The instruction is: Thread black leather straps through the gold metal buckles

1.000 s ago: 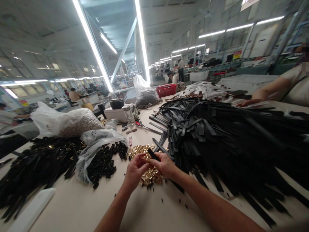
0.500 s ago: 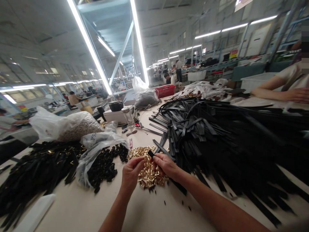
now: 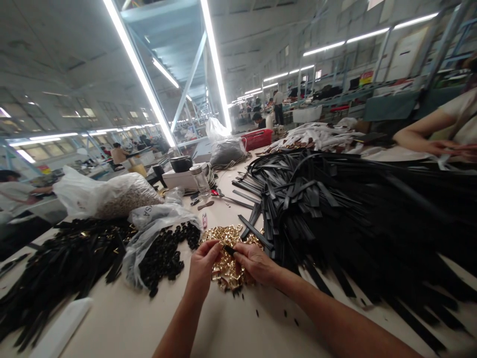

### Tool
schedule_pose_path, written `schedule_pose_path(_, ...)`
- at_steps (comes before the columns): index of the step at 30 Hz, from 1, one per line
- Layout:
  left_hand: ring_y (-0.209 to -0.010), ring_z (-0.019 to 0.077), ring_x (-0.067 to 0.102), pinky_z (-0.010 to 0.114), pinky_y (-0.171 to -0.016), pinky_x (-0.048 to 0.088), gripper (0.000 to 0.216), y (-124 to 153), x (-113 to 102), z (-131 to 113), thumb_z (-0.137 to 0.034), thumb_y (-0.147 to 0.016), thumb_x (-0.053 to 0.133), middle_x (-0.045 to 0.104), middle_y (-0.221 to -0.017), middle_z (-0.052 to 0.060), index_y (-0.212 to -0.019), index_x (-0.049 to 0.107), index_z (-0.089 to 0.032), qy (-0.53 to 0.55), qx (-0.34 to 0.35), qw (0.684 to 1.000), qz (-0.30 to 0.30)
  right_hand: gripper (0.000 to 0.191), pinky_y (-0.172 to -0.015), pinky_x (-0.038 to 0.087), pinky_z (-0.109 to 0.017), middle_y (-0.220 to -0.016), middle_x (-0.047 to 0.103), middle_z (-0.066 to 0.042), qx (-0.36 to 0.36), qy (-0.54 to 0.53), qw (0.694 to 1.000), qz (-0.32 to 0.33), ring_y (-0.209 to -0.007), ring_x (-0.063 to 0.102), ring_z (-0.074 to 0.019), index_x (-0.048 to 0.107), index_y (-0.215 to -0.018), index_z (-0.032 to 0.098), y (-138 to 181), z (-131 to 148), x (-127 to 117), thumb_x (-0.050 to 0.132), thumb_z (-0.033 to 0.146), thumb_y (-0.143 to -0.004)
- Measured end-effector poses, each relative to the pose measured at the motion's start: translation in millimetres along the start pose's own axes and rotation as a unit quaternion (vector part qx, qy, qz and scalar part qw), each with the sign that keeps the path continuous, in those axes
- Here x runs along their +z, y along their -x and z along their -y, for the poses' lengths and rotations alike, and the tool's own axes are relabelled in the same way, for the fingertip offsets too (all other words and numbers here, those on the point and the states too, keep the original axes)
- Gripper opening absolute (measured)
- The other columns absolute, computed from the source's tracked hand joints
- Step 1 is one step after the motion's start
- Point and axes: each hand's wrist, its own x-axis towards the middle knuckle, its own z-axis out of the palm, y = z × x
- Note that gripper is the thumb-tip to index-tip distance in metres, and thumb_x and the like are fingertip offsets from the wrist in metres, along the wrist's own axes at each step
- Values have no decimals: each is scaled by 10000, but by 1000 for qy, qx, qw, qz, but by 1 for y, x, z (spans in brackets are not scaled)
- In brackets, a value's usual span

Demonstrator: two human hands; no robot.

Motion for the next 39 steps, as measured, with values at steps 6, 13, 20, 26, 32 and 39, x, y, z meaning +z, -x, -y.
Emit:
schedule_pose_path(6, -566, 79, 612, 161, -567, 511, 335, 2, 7, -2, -285, -512, 875, 675, -676, -2, -744, 687, -134, 104, -77, 991, 22, 232, -466, 353, -207, -589, 512, 41, 37, -43, 998, 34, -454, 455, -93, 522, -764, 187, 1, 0, 3, 440, 356, -900)
schedule_pose_path(13, -598, 94, 643, 171, -573, 534, 398, 0, 3, 0, -225, -516, 879, 715, -786, 54, -857, 703, -120, 123, -102, 987, 24, 242, -443, 342, -200, -584, 549, 31, 61, -80, 995, -10, -443, 451, -84, 524, -749, 185, -3, -7, 2, 481, 382, -883)
schedule_pose_path(20, -643, 115, 661, 200, -622, 538, 401, -2, 0, 2, -273, -533, 864, 722, -815, 53, -862, 687, -126, 76, -49, 996, 2, 357, -333, 268, -177, -564, 544, 36, 101, -246, 964, 26, -343, 375, -54, 500, -777, 177, -3, 0, -3, 514, 530, -826)
schedule_pose_path(26, -602, 95, 632, 197, -614, 527, 368, 4, 5, -4, -293, -542, 852, 706, -756, 15, -835, 690, -142, 68, -27, 997, 11, 279, -388, 302, -187, -578, 548, 37, 66, -139, 988, -22, -391, 423, -67, 514, -803, 179, -2, 0, -3, 484, 447, -875)
schedule_pose_path(32, -579, 78, 604, 169, -580, 497, 298, 8, 5, -2, -290, -615, 818, 704, -755, 24, -846, 705, -138, 25, -23, 998, 49, 223, -487, 369, -198, -592, 571, 22, 35, -22, 999, -26, -501, 499, -98, 558, -766, 174, -2, -1, -1, 450, 315, -901)
schedule_pose_path(39, -631, 83, 623, 160, -606, 504, 271, 0, 2, 3, -270, -621, 817, 684, -746, 6, -817, 682, -141, 68, -40, 997, 19, 219, -433, 351, -189, -604, 571, 37, 44, -61, 997, 22, -420, 463, -79, 520, -783, 188, 3, 5, 6, 448, 353, -907)
